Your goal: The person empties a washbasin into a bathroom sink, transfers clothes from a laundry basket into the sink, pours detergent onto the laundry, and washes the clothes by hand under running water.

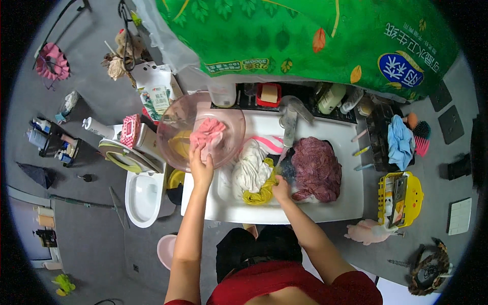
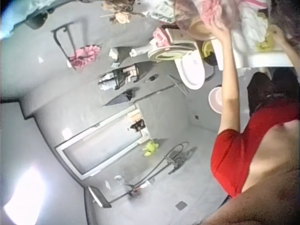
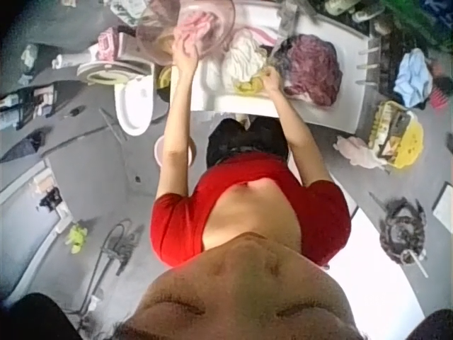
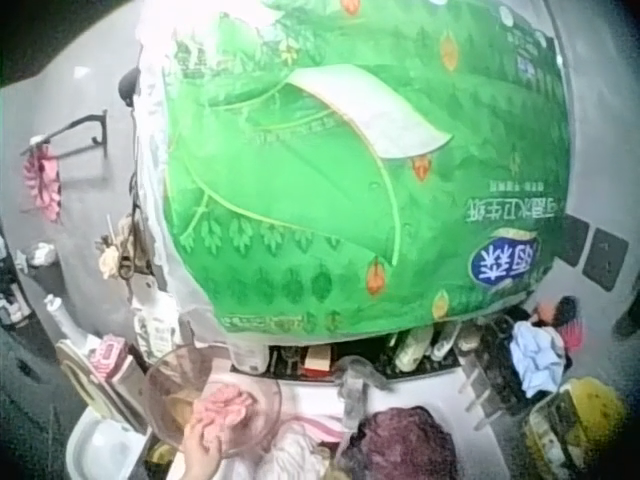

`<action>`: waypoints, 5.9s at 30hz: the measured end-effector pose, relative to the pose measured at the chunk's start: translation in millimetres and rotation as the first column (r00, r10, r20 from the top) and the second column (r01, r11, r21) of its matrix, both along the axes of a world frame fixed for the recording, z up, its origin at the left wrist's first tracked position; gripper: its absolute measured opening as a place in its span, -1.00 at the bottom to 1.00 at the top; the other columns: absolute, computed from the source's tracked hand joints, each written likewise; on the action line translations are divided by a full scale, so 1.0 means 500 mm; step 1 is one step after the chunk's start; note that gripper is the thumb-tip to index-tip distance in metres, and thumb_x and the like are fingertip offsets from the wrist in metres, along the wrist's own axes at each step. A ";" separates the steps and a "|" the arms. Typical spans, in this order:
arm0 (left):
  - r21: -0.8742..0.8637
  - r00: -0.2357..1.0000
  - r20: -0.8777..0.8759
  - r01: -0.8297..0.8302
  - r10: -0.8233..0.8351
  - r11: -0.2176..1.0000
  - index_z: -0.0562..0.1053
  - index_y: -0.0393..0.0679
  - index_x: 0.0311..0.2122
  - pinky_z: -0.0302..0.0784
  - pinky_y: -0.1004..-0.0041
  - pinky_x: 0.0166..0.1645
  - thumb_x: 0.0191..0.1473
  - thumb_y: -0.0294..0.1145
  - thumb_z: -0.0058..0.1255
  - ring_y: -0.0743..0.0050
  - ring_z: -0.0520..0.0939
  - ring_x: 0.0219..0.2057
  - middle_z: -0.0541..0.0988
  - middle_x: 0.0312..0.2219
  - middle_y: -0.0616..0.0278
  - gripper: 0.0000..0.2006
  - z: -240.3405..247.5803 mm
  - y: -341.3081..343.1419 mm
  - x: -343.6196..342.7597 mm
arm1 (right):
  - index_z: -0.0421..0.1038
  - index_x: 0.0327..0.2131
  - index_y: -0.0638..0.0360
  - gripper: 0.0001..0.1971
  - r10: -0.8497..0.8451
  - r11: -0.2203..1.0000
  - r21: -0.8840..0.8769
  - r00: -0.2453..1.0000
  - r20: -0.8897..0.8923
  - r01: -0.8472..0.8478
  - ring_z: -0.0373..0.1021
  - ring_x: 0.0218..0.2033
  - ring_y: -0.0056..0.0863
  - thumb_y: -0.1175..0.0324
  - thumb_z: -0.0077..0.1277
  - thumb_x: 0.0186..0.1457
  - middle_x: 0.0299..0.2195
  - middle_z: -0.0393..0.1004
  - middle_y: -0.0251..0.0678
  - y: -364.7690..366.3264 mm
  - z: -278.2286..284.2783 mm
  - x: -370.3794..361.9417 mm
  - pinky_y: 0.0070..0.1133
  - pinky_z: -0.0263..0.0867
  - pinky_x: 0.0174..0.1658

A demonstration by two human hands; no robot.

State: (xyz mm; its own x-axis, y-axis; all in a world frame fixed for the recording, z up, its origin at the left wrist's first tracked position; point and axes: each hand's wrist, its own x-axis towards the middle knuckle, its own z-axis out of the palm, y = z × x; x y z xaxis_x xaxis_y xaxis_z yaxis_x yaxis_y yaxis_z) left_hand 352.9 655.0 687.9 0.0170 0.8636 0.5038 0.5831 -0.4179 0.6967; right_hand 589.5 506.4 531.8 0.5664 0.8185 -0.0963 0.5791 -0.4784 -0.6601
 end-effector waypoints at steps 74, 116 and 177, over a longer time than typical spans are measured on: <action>-0.395 0.780 -0.338 0.391 -0.527 0.831 0.24 -0.28 -0.12 0.36 0.29 -0.16 -0.15 -0.37 0.02 0.05 0.47 -0.27 0.33 -0.16 -0.07 -0.56 -0.280 -0.213 0.239 | 0.32 -0.32 0.15 -0.61 -0.343 0.932 -0.084 0.934 0.101 0.352 0.36 -0.31 -0.13 0.23 0.09 -0.31 -0.36 0.43 -0.10 -0.142 0.077 0.238 -0.41 0.26 -0.27; -0.757 0.942 -0.128 0.109 -0.310 0.644 0.39 -0.30 -0.53 0.37 0.33 -0.42 -0.33 -0.22 0.13 0.16 0.48 -0.53 0.45 -0.63 0.07 -0.68 -0.089 -0.200 0.060 | 0.23 -0.10 0.12 -0.56 0.549 0.830 -0.105 0.835 -0.021 -0.548 0.32 -0.26 -0.16 0.40 -0.10 -0.18 0.02 0.15 -0.21 0.002 -0.041 -0.035 -0.40 0.25 -0.20; -0.450 0.724 -0.334 0.440 -0.604 0.777 0.39 -0.07 -0.23 0.23 0.26 -0.14 -0.46 -0.47 0.14 0.14 0.34 -0.20 0.38 -0.30 0.16 -0.51 -0.191 -0.121 0.125 | 0.15 0.01 0.14 -0.45 0.277 0.957 0.006 0.903 -0.327 -0.292 0.26 -0.06 -0.36 0.33 0.07 -0.11 -0.05 0.27 -0.14 -0.068 -0.022 0.076 -0.53 0.21 -0.10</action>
